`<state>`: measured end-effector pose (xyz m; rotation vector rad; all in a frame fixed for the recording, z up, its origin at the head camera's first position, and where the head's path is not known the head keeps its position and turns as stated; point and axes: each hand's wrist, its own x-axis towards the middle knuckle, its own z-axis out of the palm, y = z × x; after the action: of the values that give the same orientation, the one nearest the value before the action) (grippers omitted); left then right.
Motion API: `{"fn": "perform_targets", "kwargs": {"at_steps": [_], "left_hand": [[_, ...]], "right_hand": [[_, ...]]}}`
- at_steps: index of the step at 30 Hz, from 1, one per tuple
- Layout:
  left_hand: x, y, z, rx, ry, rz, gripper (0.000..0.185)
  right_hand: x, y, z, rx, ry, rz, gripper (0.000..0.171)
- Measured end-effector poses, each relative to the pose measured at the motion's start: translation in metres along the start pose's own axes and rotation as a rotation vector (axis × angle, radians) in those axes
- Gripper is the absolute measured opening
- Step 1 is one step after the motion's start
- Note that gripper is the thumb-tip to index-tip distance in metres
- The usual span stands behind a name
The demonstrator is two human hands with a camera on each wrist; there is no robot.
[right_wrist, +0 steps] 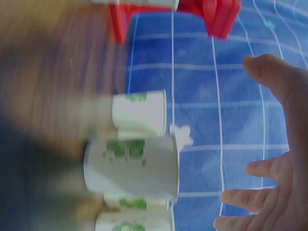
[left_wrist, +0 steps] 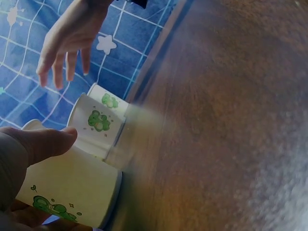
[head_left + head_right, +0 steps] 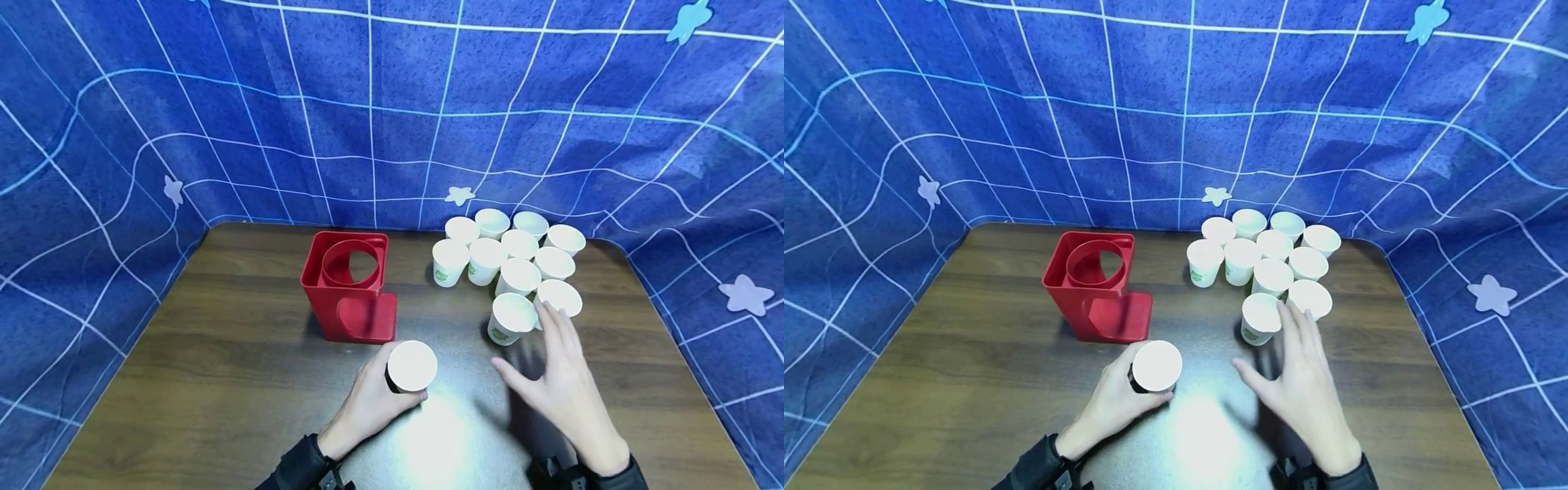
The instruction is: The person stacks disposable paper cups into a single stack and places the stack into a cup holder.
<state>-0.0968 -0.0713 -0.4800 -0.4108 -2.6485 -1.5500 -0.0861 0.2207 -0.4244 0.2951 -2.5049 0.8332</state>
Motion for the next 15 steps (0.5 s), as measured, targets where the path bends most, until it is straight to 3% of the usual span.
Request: {"fn": "perform_targets", "kwargs": {"at_steps": [9, 15], "left_hand": [[0.000, -0.002, 0.001, 0.007, -0.012, -0.007, 0.074], [0.001, -0.002, 0.001, 0.009, -0.019, -0.008, 0.074]], "right_hand": [[0.004, 0.022, -0.004, 0.040, -0.033, 0.177, 0.094], [0.007, 0.027, 0.001, 0.025, -0.066, 0.201, 0.090]]}}
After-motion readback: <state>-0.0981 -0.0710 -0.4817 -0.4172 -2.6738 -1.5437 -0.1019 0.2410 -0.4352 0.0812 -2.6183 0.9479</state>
